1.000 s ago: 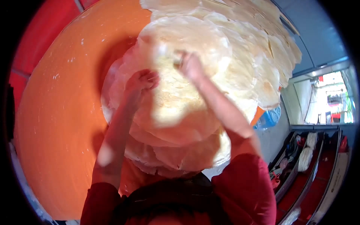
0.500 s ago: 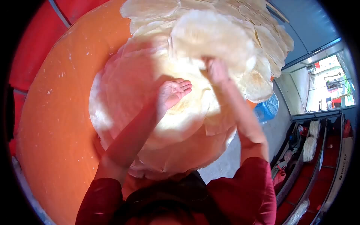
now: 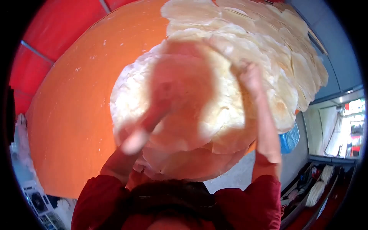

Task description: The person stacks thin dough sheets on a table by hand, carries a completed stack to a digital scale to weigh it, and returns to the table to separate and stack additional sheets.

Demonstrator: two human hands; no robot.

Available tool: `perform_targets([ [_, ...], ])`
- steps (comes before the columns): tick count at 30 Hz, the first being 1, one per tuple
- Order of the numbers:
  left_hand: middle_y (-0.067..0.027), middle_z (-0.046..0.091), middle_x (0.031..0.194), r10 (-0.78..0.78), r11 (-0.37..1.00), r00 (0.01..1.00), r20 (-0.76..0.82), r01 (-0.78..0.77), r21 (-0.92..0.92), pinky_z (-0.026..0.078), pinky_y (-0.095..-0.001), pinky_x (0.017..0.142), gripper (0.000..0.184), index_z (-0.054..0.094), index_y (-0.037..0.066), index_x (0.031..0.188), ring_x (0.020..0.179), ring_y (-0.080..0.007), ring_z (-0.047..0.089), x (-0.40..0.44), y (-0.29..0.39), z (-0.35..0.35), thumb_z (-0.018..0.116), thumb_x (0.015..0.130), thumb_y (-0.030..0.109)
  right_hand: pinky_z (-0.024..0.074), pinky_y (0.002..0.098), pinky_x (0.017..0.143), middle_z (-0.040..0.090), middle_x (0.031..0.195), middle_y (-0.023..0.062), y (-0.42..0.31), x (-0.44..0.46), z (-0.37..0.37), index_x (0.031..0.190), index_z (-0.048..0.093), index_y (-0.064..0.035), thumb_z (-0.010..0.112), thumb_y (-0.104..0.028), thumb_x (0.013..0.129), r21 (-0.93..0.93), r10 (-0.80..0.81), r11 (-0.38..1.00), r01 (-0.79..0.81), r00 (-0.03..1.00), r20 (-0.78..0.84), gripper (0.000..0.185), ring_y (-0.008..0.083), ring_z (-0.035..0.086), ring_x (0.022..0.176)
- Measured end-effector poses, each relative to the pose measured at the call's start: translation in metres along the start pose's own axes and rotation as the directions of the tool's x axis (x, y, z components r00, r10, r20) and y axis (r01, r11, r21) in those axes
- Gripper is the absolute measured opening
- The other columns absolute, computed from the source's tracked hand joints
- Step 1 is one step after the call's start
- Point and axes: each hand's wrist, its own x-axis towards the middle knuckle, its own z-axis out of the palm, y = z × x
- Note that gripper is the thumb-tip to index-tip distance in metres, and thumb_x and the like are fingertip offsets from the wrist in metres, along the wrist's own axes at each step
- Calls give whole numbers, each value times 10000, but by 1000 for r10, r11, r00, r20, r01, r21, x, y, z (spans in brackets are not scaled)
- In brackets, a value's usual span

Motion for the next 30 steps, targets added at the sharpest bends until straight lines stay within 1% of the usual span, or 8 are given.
perform_targets([
  [3,-70,567,870,-145,977,916,-375,192,92,482,-247,604,334,476,-17,1017,741,-171,564,-68,35,-81,593,704,-14,488,328,592,608,740,179,-94,22,-71,966,618,-39,485,2,717,-311,-95,945,98,995,24,285,305,595,605],
  [6,-87,555,918,-441,896,827,-349,430,-114,482,-237,623,443,431,-59,1096,744,-164,566,-113,55,-116,613,695,-10,478,327,704,610,805,179,-159,-13,-44,946,614,-45,464,17,715,-163,-289,935,315,943,167,282,307,592,748],
  [7,-109,537,955,-485,873,797,-361,462,-154,479,-234,637,501,392,-67,1142,759,-162,565,-113,56,-118,607,692,-20,449,332,773,599,879,178,-131,-37,13,954,609,-54,449,36,713,262,-285,933,247,951,119,303,309,562,851],
  [10,-126,544,874,-590,738,781,-206,419,-528,506,-275,627,457,418,-59,1105,761,-181,577,-113,72,-134,576,677,-75,343,346,937,540,1087,173,-141,-79,59,1015,590,-78,417,106,681,-2,-360,897,441,735,575,418,321,423,1108],
  [14,-198,555,1003,-411,386,871,269,434,-814,468,-432,824,350,404,-47,1150,955,-319,555,-132,83,-135,453,861,146,484,314,726,578,1019,174,-169,-53,23,961,616,-43,413,128,624,170,-325,944,284,889,324,429,309,595,792],
  [19,-177,451,1195,-271,49,882,386,413,-909,383,-448,896,452,388,24,1212,1064,-328,463,-138,115,-104,391,888,338,357,380,918,507,1157,132,-185,-162,96,1135,459,14,512,-163,809,389,-452,842,373,882,132,374,239,466,1082],
  [26,-137,554,1037,-298,424,930,215,331,-843,450,-358,809,292,518,25,1048,925,-245,549,-133,105,-107,511,842,232,389,319,739,524,975,141,-162,-106,83,1058,483,15,589,-179,778,227,-112,973,39,942,316,357,180,495,873],
  [30,-63,567,851,-527,836,840,-130,484,-260,475,-244,605,198,511,48,963,660,-140,552,-157,66,-141,568,782,104,420,254,446,599,603,34,-186,3,-49,763,611,49,616,-143,762,-29,166,986,-164,956,242,192,102,533,500],
])
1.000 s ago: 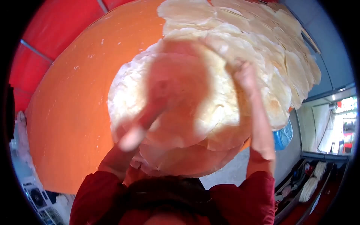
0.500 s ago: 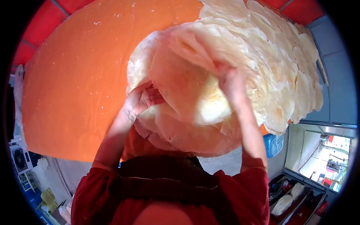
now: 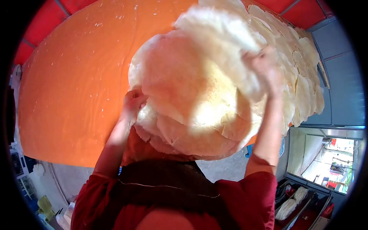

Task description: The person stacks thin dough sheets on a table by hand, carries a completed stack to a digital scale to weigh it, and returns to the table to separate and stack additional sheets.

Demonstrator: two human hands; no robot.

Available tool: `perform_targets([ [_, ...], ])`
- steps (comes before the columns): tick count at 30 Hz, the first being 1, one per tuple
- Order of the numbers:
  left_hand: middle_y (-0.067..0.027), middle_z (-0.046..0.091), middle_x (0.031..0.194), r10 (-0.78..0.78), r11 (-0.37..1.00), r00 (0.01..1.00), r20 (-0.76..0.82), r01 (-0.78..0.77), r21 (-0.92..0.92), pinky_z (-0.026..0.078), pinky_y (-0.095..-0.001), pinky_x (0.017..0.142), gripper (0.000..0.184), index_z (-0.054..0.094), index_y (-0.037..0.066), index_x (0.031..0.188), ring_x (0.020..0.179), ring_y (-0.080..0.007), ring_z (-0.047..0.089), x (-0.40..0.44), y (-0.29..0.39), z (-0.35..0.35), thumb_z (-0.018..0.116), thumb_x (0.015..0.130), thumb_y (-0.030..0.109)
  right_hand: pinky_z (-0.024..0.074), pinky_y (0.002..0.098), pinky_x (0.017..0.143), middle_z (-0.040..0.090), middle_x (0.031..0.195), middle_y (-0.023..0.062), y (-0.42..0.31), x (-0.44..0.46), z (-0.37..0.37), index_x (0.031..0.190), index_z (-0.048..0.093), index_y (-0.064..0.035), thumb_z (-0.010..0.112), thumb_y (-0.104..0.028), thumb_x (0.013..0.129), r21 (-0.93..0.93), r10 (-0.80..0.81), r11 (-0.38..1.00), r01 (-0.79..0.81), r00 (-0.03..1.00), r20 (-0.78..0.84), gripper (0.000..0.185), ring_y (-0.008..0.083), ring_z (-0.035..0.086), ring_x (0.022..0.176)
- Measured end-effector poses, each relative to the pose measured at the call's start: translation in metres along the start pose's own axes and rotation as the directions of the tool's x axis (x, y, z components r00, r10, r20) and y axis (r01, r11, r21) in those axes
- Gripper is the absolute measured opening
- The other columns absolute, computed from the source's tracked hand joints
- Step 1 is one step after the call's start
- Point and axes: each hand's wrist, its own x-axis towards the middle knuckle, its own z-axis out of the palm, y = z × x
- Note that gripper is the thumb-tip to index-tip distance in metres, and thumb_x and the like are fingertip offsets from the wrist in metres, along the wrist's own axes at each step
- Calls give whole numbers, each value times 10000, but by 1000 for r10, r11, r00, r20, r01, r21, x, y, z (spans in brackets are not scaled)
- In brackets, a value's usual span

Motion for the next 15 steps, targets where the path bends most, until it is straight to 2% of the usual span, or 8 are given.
perform_targets([
  [1,-57,566,821,-57,994,998,7,57,-96,472,-234,574,176,512,43,933,633,-127,545,-6,-3,0,570,778,104,417,269,450,604,588,44,-38,-21,-32,756,631,26,597,-84,755,26,-286,955,295,944,-167,116,99,529,504],
  [3,-59,560,772,-155,952,987,52,163,-259,471,-252,501,115,520,34,833,590,-130,546,-24,17,14,576,775,116,413,270,450,599,574,70,-47,-18,-31,722,623,17,596,-41,733,-196,-450,890,412,863,-228,65,107,527,492],
  [4,-62,559,758,-151,961,988,33,155,-230,473,-257,501,115,522,28,827,580,-139,549,-23,18,15,572,779,121,410,271,449,596,567,83,-52,-17,-29,705,619,13,595,-19,722,-309,-533,835,456,809,-247,43,111,526,486],
  [5,-64,558,744,-145,969,989,15,145,-201,475,-263,502,118,524,23,821,571,-148,551,-19,17,16,568,784,126,432,283,475,570,551,129,-61,-28,-13,712,620,7,585,-2,711,-466,-645,712,525,752,-138,36,149,543,490],
  [6,-67,557,731,-139,975,990,-4,136,-176,478,-268,503,123,526,17,815,561,-156,553,-15,13,16,563,788,131,457,309,525,558,555,129,-72,-53,10,827,643,-12,578,-13,692,-480,-629,711,513,770,-109,149,197,572,538],
  [9,-84,560,668,-10,964,1000,-23,3,-268,472,-274,505,165,528,8,781,544,-174,557,-12,19,21,516,807,170,461,309,528,572,590,124,-45,-108,111,832,638,-4,590,-46,701,-297,-624,745,597,782,4,146,190,575,559],
  [11,-72,548,648,72,973,997,-15,-74,-217,455,-265,516,175,520,21,747,562,-166,551,-11,32,24,463,812,174,464,308,530,580,613,121,-30,-151,161,836,635,1,597,-67,707,-181,-599,790,586,800,-25,151,186,577,573],
  [15,-82,570,681,121,937,988,93,-83,-339,448,-255,504,228,543,7,759,553,-177,561,-9,59,34,438,837,193,470,308,534,598,659,114,-28,-160,190,843,630,11,612,-111,719,-61,-535,845,532,835,-132,175,177,580,601],
])
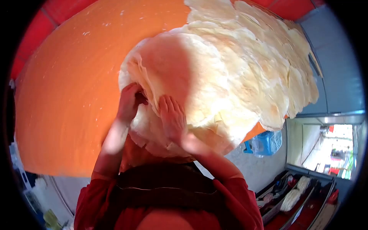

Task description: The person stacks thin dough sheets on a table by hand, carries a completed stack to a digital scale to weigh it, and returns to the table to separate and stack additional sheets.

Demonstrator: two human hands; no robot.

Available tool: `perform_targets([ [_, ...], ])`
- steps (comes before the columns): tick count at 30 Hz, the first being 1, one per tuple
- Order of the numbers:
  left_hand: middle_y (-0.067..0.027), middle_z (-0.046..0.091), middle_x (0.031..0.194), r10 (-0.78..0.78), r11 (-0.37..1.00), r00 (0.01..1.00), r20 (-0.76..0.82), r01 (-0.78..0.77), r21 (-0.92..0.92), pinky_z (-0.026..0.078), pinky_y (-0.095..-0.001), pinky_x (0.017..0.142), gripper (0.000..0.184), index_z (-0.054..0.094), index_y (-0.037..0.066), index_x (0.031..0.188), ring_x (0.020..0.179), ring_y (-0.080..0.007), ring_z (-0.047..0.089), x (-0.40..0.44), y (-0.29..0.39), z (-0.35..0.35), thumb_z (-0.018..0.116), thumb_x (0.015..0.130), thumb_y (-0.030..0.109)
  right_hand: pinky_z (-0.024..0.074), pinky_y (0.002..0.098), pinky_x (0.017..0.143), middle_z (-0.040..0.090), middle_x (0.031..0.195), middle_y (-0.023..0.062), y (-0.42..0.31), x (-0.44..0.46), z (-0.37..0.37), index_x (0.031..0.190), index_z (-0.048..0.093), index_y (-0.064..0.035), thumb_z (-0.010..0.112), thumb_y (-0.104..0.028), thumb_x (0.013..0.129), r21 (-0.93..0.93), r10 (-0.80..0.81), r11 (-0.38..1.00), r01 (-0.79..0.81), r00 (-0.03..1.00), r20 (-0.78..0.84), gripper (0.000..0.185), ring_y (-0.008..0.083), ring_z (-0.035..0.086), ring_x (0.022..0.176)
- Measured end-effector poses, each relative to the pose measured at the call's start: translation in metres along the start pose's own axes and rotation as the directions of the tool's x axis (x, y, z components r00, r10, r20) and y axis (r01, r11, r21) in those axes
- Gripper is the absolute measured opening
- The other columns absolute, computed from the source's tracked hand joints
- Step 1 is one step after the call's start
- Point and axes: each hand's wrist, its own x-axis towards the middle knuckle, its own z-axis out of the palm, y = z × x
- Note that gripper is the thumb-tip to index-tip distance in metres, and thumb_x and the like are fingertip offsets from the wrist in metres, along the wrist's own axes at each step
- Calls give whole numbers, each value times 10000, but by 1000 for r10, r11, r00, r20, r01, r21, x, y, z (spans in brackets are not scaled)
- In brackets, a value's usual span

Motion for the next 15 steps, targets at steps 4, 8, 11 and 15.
perform_targets([
  [4,-117,570,880,-33,966,992,122,63,-249,485,-315,722,166,514,-6,915,788,-238,582,4,11,8,470,823,125,476,308,538,616,705,107,85,67,-34,849,624,22,627,-154,731,81,276,956,-284,957,93,212,168,584,629],
  [8,-149,572,951,-107,949,979,171,152,-275,459,-338,816,170,529,-27,927,918,-262,556,24,-11,10,486,812,92,480,288,565,633,764,84,134,184,-203,895,625,9,574,-139,780,98,482,871,-481,876,19,193,126,584,686],
  [11,-141,566,880,-163,907,964,210,230,-352,460,-337,797,124,533,-28,879,868,-258,553,50,-38,28,516,786,52,432,270,588,628,722,61,116,207,-283,854,626,-2,461,27,665,88,9,996,10,978,-211,252,113,553,685],
  [15,-104,535,788,-230,918,964,135,261,-300,460,-315,767,78,527,-14,819,792,-230,538,100,-62,61,534,750,20,431,269,544,623,704,67,153,207,-267,852,638,-31,504,5,652,-225,-147,970,88,954,-261,243,93,543,630],
])
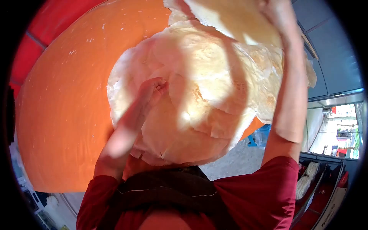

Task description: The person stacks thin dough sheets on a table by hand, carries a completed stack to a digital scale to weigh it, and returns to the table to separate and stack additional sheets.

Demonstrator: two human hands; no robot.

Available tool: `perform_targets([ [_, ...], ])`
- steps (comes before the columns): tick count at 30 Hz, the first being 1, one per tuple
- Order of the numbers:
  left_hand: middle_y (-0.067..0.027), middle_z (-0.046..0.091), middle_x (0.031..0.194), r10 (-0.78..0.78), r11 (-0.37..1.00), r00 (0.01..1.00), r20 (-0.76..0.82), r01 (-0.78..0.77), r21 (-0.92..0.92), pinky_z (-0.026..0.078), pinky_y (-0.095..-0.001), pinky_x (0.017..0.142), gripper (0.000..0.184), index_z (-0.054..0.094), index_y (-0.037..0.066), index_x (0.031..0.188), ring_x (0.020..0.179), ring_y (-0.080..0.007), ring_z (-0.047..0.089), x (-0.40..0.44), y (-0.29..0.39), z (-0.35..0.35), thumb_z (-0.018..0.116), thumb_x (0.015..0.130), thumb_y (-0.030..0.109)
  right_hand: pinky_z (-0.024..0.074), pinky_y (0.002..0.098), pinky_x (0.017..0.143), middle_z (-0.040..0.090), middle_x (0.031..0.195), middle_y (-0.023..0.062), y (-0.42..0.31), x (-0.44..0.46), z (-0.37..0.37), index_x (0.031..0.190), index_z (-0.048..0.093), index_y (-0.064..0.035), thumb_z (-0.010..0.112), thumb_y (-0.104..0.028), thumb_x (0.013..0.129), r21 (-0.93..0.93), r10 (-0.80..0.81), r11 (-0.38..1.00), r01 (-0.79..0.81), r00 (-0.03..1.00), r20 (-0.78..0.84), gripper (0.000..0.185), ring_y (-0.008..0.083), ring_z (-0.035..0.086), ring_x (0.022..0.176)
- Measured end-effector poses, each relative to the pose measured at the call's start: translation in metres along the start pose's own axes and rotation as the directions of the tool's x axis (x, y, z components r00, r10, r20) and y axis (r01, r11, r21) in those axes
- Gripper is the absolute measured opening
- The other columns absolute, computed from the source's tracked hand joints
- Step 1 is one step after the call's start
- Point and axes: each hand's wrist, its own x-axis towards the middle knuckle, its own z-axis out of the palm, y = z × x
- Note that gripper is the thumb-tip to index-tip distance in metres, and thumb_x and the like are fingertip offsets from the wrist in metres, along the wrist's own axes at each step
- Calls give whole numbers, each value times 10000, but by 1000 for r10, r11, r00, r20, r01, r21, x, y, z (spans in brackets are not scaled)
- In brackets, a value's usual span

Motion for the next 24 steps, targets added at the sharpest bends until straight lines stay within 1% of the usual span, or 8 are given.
perform_targets([
  [3,-106,542,780,32,991,999,-11,-30,128,468,-302,736,78,526,-19,801,770,-220,543,26,3,10,527,726,4,435,311,476,580,607,88,15,-54,73,745,651,-40,511,30,602,-410,-54,901,144,973,222,212,152,540,496],
  [8,-127,577,773,14,963,999,-33,-4,270,493,-296,637,94,535,-15,786,696,-217,569,36,24,33,509,696,-15,487,364,735,617,876,160,22,-151,209,952,620,-68,644,-103,651,25,109,990,-140,859,501,304,304,592,847],
  [11,-118,586,761,-94,945,990,-102,121,305,494,-292,595,117,546,-1,792,659,-215,572,52,32,34,497,688,-23,489,345,578,602,653,169,47,-98,176,941,635,-49,668,-141,662,141,350,885,-444,833,429,296,290,581,549],
  [15,-96,571,768,-166,913,983,-74,181,366,479,-282,581,147,546,16,806,657,-209,556,74,42,40,483,683,-32,454,337,501,618,623,118,22,-67,155,851,645,-11,617,-98,695,-186,160,974,-126,971,175,181,265,549,475],
  [18,-91,554,803,-46,894,992,115,-10,449,463,-273,570,174,540,17,808,692,-197,540,82,42,45,456,673,-53,466,341,686,579,982,137,-10,-152,260,981,583,-36,609,-104,705,392,274,869,-302,953,127,285,280,559,868],
  [19,-90,548,815,17,888,983,182,-98,448,457,-270,565,185,538,16,807,706,-192,534,83,41,47,444,668,-63,451,367,762,530,1078,146,-30,-170,258,1067,514,-29,573,-87,708,-121,-28,991,55,976,216,369,293,534,945],
  [22,-102,542,854,-42,857,943,330,-136,497,438,-262,576,257,540,-15,856,764,-186,520,86,45,45,400,654,-91,460,414,746,544,1023,202,-69,-180,254,1062,510,9,524,-77,709,7,84,996,-84,994,-64,363,337,529,957],
  [24,-129,541,901,22,921,962,273,-126,370,451,-268,626,279,530,-51,885,794,-200,523,73,42,62,386,650,-94,442,403,766,507,1101,153,-52,-163,246,1065,502,-38,558,-155,711,-65,231,973,-223,900,369,377,321,526,953],
])
